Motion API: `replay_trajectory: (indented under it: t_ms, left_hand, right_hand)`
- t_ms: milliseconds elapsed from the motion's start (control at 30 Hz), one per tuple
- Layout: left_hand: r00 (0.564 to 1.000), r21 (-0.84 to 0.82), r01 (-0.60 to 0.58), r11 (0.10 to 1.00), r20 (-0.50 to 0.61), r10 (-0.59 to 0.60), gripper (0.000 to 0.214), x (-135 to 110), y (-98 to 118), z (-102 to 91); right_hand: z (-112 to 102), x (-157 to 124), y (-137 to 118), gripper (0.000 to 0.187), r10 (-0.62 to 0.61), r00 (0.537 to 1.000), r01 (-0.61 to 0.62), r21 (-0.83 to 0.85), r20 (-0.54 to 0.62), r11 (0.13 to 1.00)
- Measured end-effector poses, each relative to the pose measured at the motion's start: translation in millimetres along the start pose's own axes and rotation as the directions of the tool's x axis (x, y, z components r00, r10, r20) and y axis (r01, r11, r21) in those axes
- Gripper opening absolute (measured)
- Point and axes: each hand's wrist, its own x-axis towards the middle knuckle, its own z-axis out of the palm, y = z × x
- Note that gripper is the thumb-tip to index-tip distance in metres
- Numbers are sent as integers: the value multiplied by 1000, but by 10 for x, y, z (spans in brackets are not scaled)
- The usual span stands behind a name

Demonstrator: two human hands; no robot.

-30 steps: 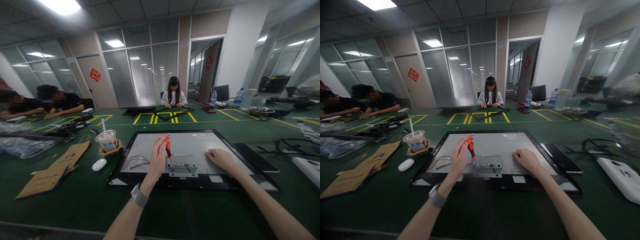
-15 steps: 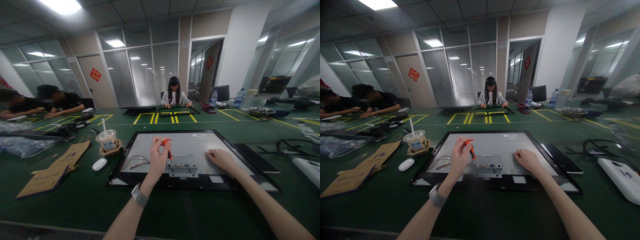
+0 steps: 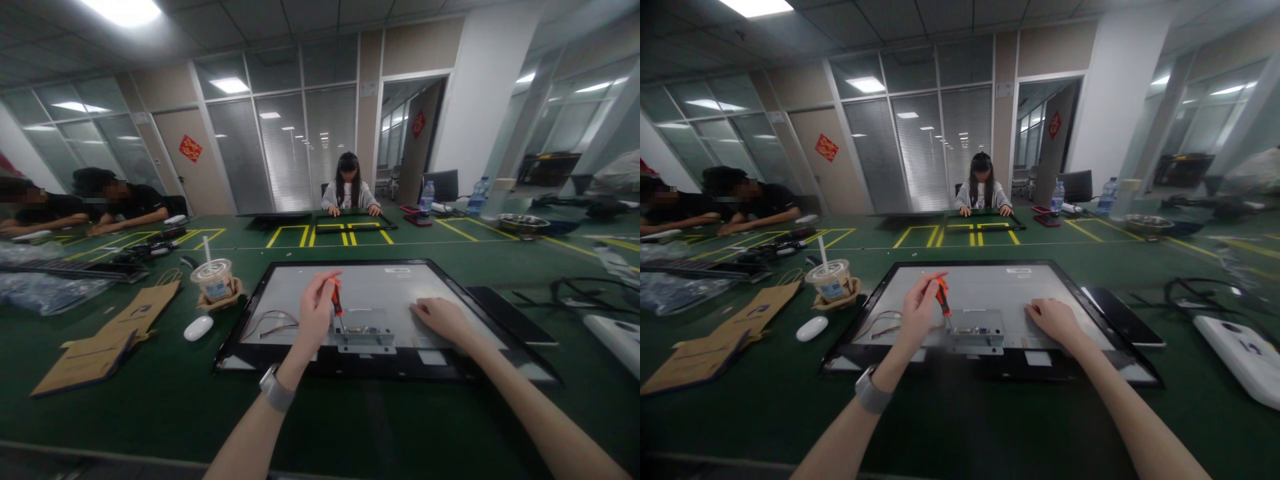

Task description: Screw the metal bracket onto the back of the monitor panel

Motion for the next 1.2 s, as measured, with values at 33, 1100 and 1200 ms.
replay_trajectory:
  t_ms: [33, 1100, 1200]
  left_hand:
    - [1000, -36, 24, 999, 3, -24, 29, 6, -4, -2]
    - [996, 26, -71, 997, -42, 72, 14, 4, -12, 12]
    - [999, 5, -39, 999, -27, 39, 26, -12, -5, 16]
  right_hand:
    - [3, 3, 2, 42, -2, 1000, 2, 1, -3, 1000]
    - [17, 20, 17, 42, 11, 1000, -11, 15, 18, 1000]
    - [16, 18, 19, 42, -2, 1000, 2, 2, 5, 1000]
